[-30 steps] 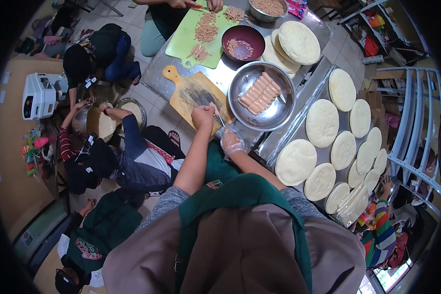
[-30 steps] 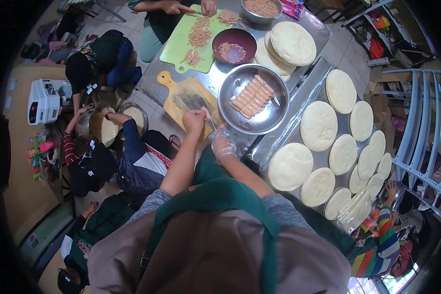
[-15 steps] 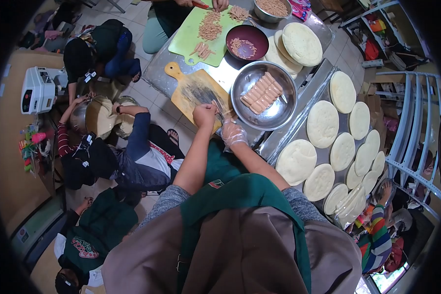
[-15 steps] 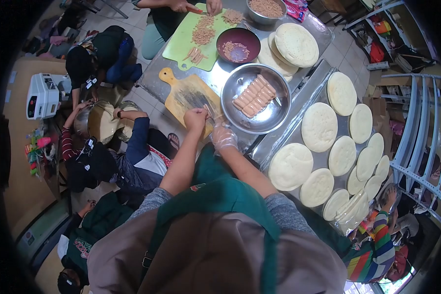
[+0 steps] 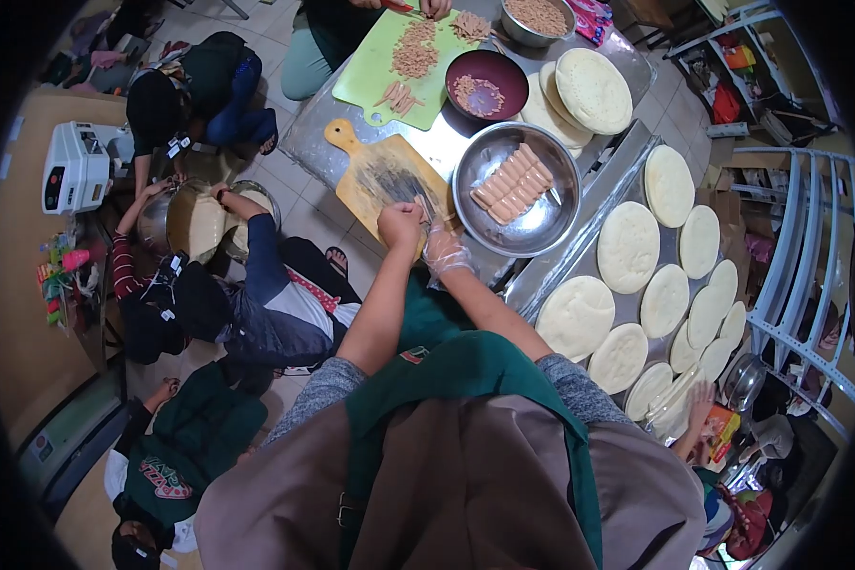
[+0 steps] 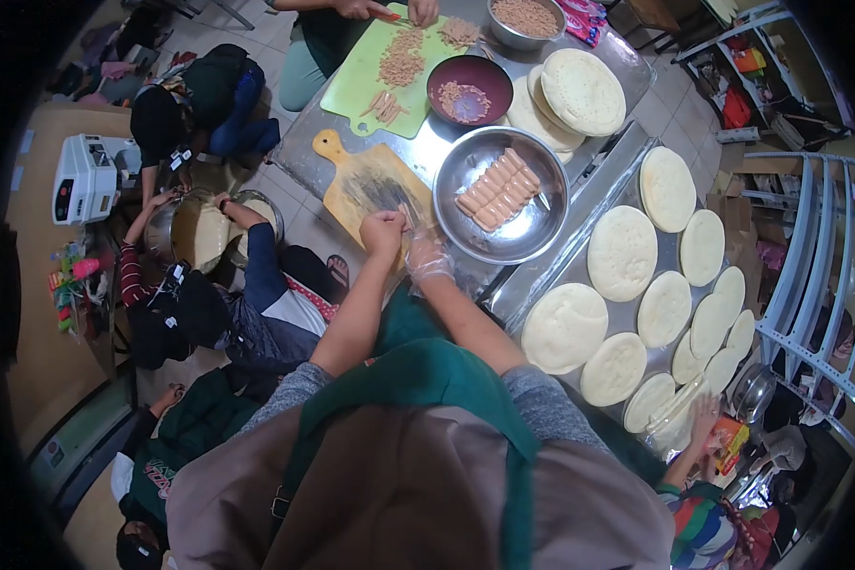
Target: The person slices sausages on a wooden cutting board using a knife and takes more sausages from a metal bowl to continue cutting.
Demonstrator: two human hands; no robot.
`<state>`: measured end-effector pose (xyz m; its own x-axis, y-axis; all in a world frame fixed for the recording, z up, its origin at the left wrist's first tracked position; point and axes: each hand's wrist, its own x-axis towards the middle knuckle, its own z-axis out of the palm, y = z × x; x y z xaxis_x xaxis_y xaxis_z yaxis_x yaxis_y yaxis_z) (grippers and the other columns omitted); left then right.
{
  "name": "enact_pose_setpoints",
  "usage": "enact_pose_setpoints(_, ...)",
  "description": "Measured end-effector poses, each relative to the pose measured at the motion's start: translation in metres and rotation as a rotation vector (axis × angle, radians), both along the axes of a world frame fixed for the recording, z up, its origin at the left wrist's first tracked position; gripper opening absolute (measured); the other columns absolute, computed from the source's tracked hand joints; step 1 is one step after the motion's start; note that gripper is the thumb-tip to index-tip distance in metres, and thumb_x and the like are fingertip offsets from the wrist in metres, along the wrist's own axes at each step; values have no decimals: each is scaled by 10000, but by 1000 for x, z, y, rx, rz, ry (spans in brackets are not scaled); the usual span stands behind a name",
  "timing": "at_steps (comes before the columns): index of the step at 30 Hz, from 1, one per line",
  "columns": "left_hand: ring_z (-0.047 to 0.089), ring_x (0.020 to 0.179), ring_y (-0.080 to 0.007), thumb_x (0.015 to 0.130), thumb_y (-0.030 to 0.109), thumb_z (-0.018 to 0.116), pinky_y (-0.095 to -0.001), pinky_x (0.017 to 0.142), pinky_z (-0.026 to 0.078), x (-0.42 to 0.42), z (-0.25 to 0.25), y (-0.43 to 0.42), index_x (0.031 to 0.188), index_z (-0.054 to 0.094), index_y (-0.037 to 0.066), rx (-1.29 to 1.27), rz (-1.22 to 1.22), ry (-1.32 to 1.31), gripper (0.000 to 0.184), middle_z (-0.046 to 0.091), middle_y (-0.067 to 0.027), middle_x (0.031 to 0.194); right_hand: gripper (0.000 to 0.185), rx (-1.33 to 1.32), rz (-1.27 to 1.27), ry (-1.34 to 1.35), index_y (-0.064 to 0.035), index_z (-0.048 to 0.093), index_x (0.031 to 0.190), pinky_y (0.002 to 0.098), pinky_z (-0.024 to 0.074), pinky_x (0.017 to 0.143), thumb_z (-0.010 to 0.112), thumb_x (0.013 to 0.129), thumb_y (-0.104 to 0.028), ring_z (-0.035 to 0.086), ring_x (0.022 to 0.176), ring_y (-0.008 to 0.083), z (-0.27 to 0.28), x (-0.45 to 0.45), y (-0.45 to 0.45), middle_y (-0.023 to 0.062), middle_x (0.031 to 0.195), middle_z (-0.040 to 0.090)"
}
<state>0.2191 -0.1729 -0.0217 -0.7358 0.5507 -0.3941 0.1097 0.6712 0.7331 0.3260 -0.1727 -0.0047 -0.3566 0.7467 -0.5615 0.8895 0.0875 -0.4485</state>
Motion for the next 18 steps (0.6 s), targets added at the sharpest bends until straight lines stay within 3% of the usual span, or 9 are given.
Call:
enact_pose_setpoints(2,681,593,-198,729,196,736,-308,611,527,0,-2,2,739,749,52,-46,-25,77,145,707,-82,665,317,44,-25,46,10,464,1199,534,511,850,438,931,-158,664,932,454,-7,6,-12,299,982,668)
enact_pose_setpoints(5,682,601,-197,728,201,737,-310,610,523,-2,-2,2,746,751,51,-42,-39,76,151,708,-82,668,342,-118,-26,-7,13,476,1217,557,486,867,371,963,-190,629,998,464,8,28,-30,335,1039,634)
enact_pose_setpoints(18,681,595,-165,767,176,719,-282,601,518,-3,-17,-4,782,747,33,46,-15,-35,146,714,-78,677,303,-69,41,-19,0,499,1187,522,519,840,420,940,-157,663,968,429,27,15,0,293,1000,669)
